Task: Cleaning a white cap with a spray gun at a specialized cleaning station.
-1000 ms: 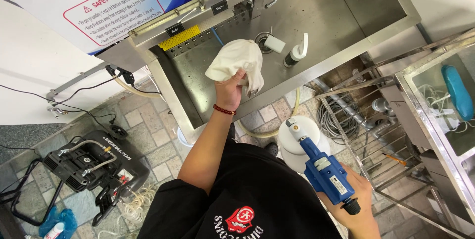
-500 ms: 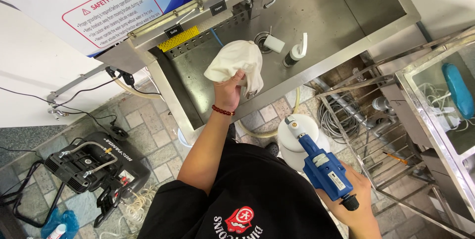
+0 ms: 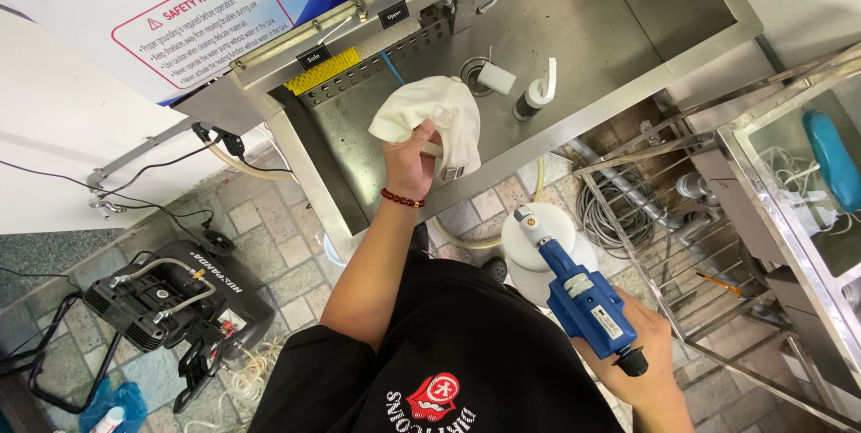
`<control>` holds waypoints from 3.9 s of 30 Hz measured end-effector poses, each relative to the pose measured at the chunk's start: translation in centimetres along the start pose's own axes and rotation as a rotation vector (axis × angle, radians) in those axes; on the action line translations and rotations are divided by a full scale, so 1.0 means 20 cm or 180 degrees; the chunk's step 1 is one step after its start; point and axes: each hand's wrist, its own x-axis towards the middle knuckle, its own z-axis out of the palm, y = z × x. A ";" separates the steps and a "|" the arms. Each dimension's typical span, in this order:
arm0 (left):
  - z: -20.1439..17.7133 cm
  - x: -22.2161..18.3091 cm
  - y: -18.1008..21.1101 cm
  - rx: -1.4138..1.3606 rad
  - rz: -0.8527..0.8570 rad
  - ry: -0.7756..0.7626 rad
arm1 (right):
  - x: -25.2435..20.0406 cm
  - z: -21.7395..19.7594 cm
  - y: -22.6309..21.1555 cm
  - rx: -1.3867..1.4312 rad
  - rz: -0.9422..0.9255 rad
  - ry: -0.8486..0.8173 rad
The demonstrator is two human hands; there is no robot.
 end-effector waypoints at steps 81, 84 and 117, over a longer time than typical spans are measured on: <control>-0.21 -0.12 0.10 -0.1515 -0.0213 0.0935 | 0.17 0.50 0.43 0.5528 0.1459 -0.0216; -0.21 -0.17 0.14 -0.1494 -0.0151 0.0889 | 0.18 0.51 0.40 0.5204 0.1527 -0.0489; -0.11 -0.19 -0.06 -0.1543 0.0210 0.0446 | -0.14 0.09 0.06 0.0948 -0.0148 -0.1036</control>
